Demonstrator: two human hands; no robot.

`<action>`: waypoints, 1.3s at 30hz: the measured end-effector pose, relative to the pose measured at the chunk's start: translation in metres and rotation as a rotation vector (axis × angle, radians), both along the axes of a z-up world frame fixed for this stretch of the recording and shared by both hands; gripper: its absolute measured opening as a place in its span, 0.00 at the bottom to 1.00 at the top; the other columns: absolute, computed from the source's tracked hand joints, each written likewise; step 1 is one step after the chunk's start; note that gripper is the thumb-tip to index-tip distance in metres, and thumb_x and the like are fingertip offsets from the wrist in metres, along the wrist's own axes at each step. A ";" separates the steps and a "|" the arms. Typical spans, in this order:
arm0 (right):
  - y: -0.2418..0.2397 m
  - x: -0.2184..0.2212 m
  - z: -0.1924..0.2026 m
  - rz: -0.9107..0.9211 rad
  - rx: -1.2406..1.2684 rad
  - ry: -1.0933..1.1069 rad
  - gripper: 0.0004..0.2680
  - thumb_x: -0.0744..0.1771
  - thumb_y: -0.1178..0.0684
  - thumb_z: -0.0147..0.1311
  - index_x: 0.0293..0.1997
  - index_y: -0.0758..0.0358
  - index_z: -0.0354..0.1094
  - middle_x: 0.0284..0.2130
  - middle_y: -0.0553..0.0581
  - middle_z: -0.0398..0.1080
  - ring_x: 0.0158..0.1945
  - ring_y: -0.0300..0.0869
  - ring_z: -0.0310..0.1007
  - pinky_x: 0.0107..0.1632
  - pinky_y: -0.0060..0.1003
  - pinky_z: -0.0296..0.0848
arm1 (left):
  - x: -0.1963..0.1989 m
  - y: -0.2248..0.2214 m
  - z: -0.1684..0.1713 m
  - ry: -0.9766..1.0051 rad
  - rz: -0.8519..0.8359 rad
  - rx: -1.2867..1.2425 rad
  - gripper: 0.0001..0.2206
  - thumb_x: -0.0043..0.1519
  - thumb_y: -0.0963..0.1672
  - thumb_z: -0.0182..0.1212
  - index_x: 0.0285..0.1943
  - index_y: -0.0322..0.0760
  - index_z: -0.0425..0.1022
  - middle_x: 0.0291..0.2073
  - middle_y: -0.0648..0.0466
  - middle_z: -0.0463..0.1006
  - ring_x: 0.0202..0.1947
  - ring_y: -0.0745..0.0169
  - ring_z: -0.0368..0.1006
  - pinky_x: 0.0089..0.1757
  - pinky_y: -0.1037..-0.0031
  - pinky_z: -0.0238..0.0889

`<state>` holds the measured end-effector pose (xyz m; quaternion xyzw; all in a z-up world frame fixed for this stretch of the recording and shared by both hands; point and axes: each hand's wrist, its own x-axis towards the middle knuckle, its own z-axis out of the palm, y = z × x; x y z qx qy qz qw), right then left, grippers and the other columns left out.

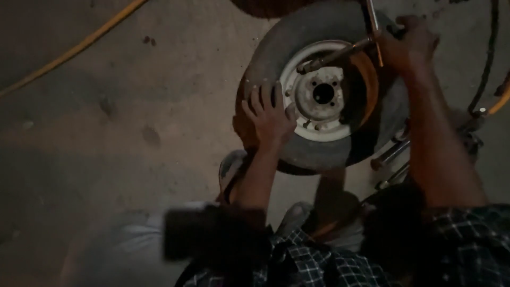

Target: Remove an old tire and inner tube from a rim and install a new tire and tube.

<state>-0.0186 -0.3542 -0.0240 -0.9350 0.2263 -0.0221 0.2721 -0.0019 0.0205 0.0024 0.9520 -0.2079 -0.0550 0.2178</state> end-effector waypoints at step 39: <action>0.183 -0.155 0.134 -0.124 0.609 0.332 0.14 0.70 0.45 0.57 0.44 0.72 0.76 0.36 0.68 0.79 0.35 0.50 0.76 0.42 0.45 0.73 | -0.095 0.007 0.032 0.377 -0.390 -0.417 0.12 0.67 0.40 0.57 0.57 0.29 0.77 0.50 0.37 0.78 0.51 0.35 0.72 0.49 0.52 0.65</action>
